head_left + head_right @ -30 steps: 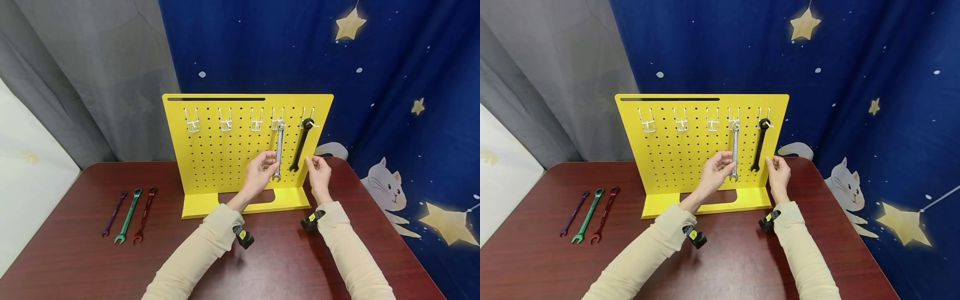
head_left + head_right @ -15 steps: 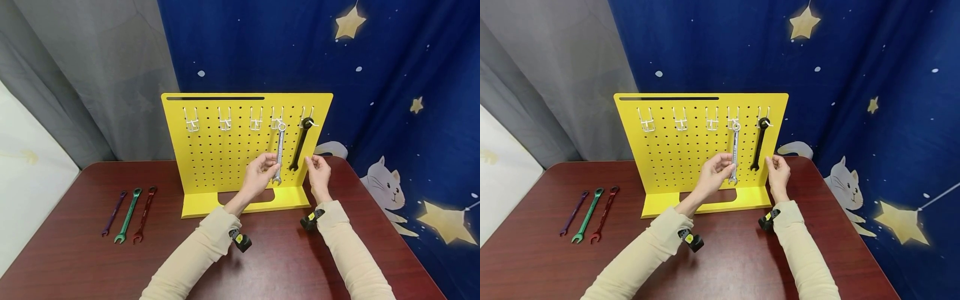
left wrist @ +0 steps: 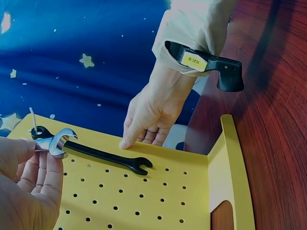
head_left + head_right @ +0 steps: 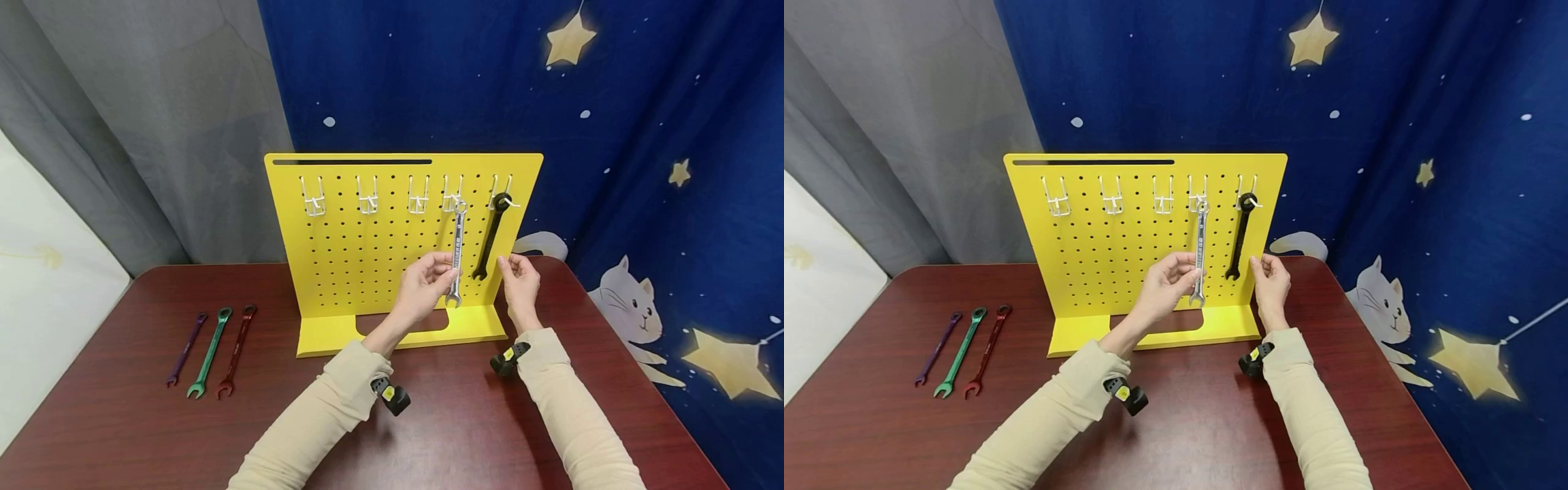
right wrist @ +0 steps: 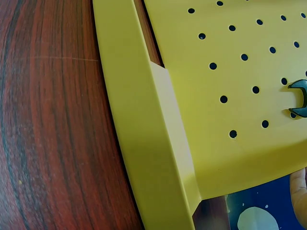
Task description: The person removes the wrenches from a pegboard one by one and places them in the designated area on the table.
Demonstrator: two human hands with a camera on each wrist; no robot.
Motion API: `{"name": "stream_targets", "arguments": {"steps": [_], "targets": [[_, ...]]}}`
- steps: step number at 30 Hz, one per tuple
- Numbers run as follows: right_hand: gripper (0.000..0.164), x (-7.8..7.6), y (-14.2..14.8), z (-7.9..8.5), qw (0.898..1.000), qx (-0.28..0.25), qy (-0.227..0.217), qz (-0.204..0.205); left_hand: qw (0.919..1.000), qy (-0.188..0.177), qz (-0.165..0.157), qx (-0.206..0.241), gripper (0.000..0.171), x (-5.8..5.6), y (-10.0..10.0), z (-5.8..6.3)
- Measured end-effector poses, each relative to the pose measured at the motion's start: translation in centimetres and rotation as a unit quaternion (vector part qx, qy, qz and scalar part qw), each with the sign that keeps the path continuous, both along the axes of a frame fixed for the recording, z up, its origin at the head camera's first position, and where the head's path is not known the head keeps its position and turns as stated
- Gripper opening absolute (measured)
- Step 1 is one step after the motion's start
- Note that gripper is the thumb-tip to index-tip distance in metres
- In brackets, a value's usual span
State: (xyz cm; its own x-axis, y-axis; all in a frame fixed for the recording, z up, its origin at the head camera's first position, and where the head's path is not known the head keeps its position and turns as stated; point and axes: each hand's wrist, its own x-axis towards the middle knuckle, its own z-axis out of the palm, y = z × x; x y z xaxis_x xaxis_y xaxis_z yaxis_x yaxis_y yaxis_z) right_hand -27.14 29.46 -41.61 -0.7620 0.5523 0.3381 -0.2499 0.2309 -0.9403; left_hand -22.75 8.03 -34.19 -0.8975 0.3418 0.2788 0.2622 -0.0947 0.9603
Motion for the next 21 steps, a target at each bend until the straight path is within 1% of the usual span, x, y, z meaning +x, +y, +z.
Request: {"name": "stream_targets", "arguments": {"steps": [5, 10, 17, 21], "targets": [[0.028, 0.0, 0.0, 0.0, 1.000, 0.001, -0.008, -0.001, 1.0000, -0.001, -0.005, 0.005, 0.024, 0.1, 0.0, 0.0], [0.028, 0.2, -0.2, 0.6, 1.000, -0.004, -0.022, 0.003, 1.0000, 0.001, -0.006, 0.005, 0.024, 0.2, 0.0, 0.3], [0.024, 1.8, -1.5, 2.5, 1.000, 0.007, -0.021, 0.002, 0.9999, -0.001, -0.010, 0.014, 0.025, 0.4, 0.0, 0.5], [0.025, 2.2, -1.7, 2.8, 1.000, 0.010, -0.017, 0.002, 0.9996, 0.000, -0.018, 0.022, 0.024, 0.6, -0.2, 0.5]]}}
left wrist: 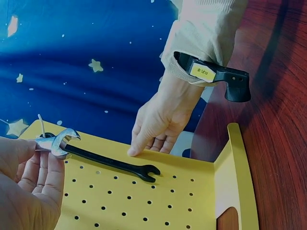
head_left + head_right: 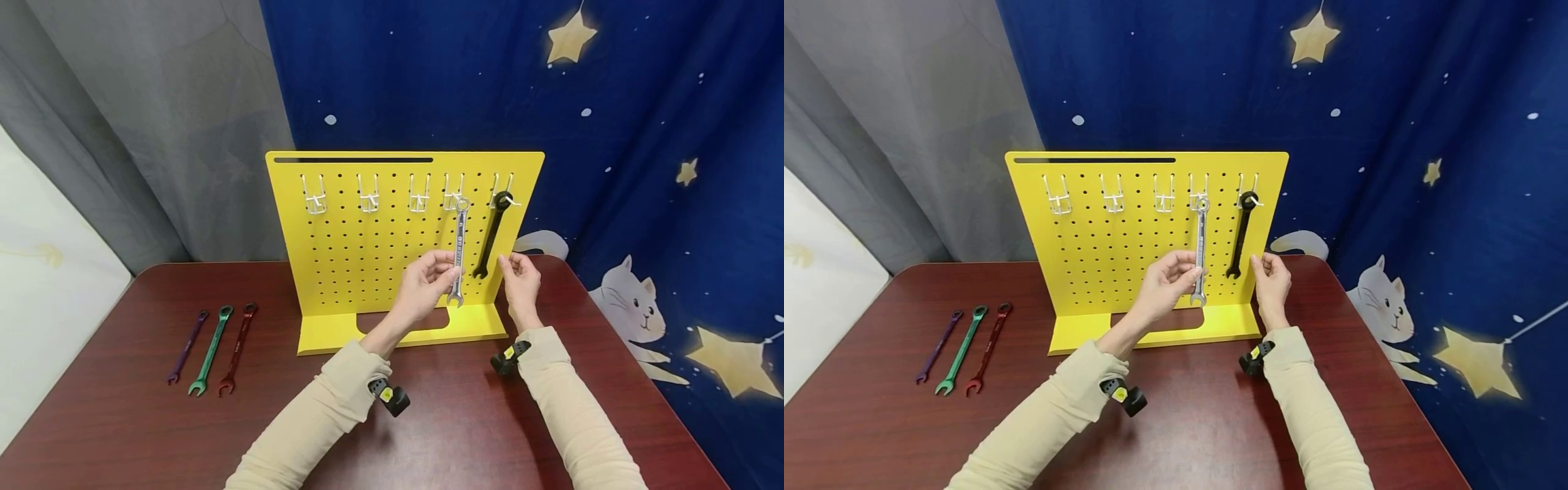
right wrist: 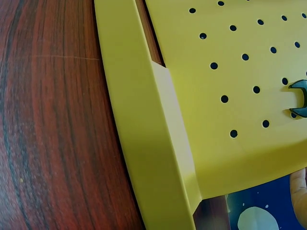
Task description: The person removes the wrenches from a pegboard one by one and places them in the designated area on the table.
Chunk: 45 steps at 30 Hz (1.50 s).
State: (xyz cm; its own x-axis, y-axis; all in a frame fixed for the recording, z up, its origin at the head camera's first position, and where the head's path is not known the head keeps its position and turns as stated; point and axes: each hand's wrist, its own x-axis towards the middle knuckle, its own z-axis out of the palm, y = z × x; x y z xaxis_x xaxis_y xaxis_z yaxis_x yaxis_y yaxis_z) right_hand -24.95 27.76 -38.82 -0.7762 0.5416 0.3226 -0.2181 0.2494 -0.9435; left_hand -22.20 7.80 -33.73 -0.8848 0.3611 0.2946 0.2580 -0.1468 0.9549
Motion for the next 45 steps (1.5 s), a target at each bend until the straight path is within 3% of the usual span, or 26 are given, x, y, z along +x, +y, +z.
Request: {"name": "stream_targets", "arguments": {"steps": [11, 19, 24, 29, 37, 45], "targets": [[0.024, -0.2, 0.3, -0.4, 1.000, -0.011, 0.002, 0.005, 0.9999, 0.002, 0.008, 0.007, 0.022, 0.4, -1.3, -0.5], [0.026, -2.3, 1.9, -3.0, 1.000, -0.011, 0.008, -0.010, 0.9998, 0.001, 0.013, 0.017, 0.018, 0.8, -2.6, -1.0], [0.025, -2.2, 1.8, -3.0, 1.000, -0.013, 0.002, -0.012, 0.9997, -0.008, 0.023, 0.009, 0.018, 1.1, -3.5, -1.6], [0.025, -2.1, 1.7, -2.8, 1.000, -0.019, -0.005, -0.006, 0.9993, 0.007, 0.035, -0.010, 0.017, 1.3, -4.5, -2.3], [0.023, -0.4, 0.5, -0.5, 1.000, -0.002, 0.000, 0.005, 0.9989, -0.011, 0.041, -0.019, 0.018, 1.5, -6.1, -3.0], [0.022, -0.2, 0.2, -0.2, 1.000, -0.013, 0.002, 0.003, 0.9978, -0.014, 0.057, -0.032, 0.016, 1.8, -7.7, -3.5]]}}
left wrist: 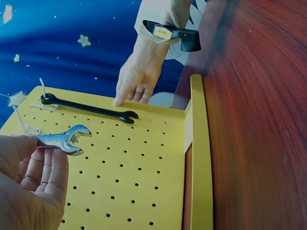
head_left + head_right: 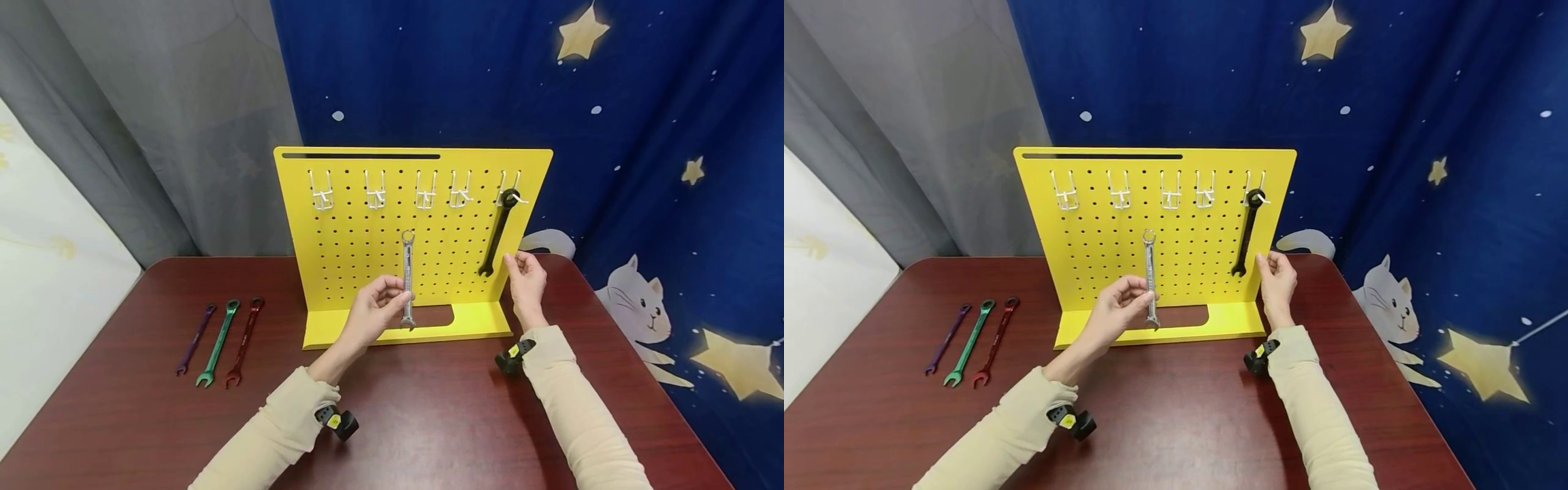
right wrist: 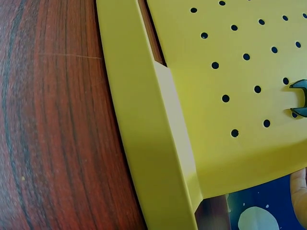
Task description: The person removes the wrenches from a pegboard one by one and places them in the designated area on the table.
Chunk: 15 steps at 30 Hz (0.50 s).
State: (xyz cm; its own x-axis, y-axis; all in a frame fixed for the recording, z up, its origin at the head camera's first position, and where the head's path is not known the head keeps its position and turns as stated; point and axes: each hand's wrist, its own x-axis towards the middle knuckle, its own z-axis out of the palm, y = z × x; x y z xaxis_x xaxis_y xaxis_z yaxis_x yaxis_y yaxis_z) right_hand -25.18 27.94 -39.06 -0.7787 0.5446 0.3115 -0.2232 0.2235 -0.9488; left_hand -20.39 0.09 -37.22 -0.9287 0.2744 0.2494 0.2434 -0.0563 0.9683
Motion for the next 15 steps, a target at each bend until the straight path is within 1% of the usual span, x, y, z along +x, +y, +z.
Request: {"name": "stream_targets", "arguments": {"steps": [3, 11, 15], "targets": [[0.024, -0.1, 0.2, -0.3, 1.000, 0.002, 0.003, 0.003, 1.0000, -0.004, 0.004, -0.001, 0.016, 0.1, -0.5, -0.2], [0.026, -1.8, 1.3, -2.4, 1.000, 0.001, 0.000, -0.008, 0.9994, -0.034, 0.005, 0.001, 0.017, 0.6, -1.8, -0.8], [0.024, -1.9, 1.4, -2.7, 1.000, 0.007, 0.009, -0.012, 0.9993, -0.025, 0.020, -0.020, 0.017, 0.7, -2.4, -0.9]]}}
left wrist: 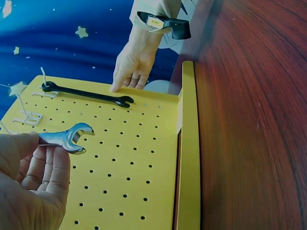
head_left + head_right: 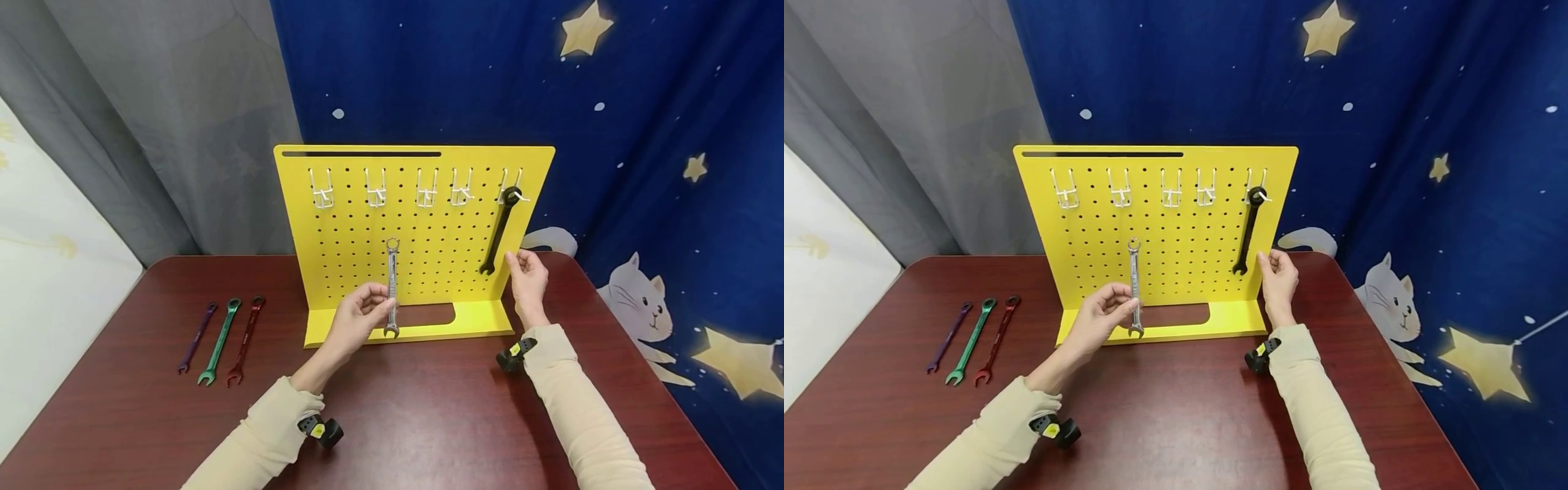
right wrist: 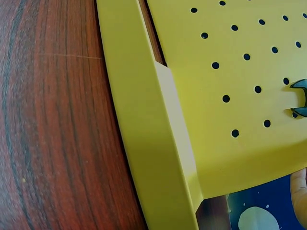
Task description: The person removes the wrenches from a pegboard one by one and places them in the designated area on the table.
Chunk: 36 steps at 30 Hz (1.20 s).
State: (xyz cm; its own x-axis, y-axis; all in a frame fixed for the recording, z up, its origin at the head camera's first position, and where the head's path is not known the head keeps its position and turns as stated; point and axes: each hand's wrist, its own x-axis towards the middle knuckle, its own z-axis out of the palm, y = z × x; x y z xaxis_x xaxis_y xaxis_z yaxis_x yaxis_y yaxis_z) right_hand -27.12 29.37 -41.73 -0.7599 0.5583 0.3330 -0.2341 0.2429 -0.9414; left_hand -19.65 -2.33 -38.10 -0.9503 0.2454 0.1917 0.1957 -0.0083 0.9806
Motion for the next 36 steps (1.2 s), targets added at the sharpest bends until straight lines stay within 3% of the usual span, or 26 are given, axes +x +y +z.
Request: {"name": "stream_targets", "arguments": {"steps": [18, 36], "targets": [[0.023, 0.1, -0.2, 0.2, 1.000, -0.009, -0.005, 0.002, 0.9997, 0.008, 0.009, -0.022, 0.018, 0.5, -3.2, -0.4], [0.025, 0.1, -0.1, 0.2, 1.000, -0.011, -0.009, 0.002, 0.9977, -0.003, 0.045, -0.051, 0.020, 1.2, -6.4, -1.1]]}}
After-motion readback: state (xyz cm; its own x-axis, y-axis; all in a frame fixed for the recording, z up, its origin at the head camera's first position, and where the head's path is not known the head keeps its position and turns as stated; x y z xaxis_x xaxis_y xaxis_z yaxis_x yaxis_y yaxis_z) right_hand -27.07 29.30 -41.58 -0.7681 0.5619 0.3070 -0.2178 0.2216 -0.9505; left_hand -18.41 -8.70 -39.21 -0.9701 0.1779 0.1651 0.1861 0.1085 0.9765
